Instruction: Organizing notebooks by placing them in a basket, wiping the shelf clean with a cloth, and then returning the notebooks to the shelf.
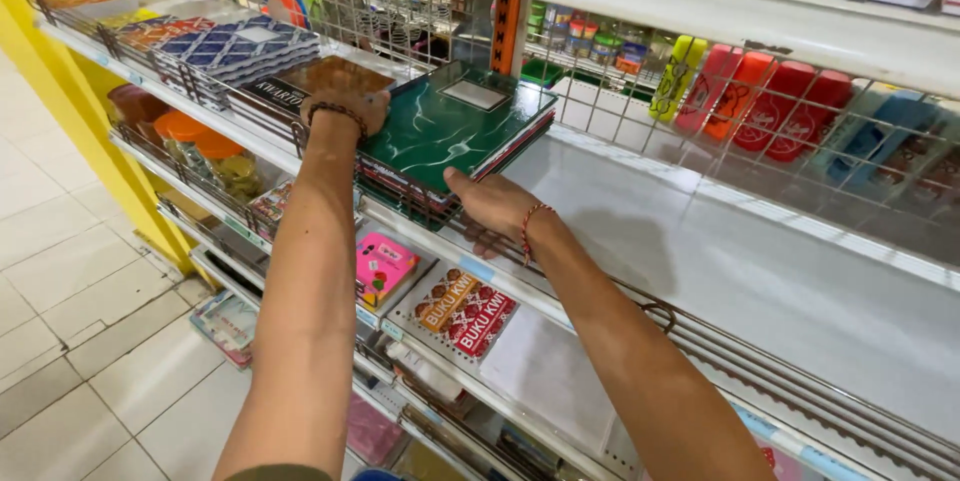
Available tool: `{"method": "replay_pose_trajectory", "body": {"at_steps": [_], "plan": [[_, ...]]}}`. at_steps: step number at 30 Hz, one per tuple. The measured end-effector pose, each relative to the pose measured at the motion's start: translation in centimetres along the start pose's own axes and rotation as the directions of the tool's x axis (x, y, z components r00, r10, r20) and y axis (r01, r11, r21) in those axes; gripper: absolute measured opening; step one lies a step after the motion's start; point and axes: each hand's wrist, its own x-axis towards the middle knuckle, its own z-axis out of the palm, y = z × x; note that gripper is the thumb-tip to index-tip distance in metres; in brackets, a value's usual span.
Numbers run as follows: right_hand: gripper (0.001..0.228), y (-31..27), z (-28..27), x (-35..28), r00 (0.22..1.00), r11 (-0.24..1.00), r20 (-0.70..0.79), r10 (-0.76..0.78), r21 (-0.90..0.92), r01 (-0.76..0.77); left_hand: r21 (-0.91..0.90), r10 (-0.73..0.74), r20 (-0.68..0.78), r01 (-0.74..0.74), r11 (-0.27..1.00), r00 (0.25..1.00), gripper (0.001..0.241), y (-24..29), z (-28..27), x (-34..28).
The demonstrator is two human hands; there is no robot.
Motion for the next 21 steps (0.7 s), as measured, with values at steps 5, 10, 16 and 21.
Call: {"method": "replay_pose_trajectory", "body": {"at_steps": [5, 10, 16, 21], "plan": [[0.082, 0.0, 0.2, 0.5, 0.999, 0.999, 0.030, 0.036, 0.017, -0.037, 0.042, -0.135, 0.067, 0.133, 0.990, 0.989, 0.080, -0.1, 0.3, -0.8], [0.086, -0.3, 0.1, 0.6, 0.994, 0.994, 0.054, 0.097, 0.040, -0.099, -0.091, -0.159, -0.022, 0.156, 0.984, 0.987, 0.094, 0.2, -0.4, -2.3], [0.088, -0.2, -0.4, 0.1, 0.989, 0.979, -0.070, 0.131, 0.165, -0.118, -0.107, -0.126, -0.001, 0.125, 0.986, 0.992, 0.102, 2.4, -1.1, -3.0], [0.093, 0.8, -0.6, 0.8, 0.981, 0.972, -0.094, 0.168, 0.181, -0.149, -0.169, -0.206, 0.119, 0.224, 0.960, 0.971, 0.107, 2.3, -1.1, -4.2]]}}
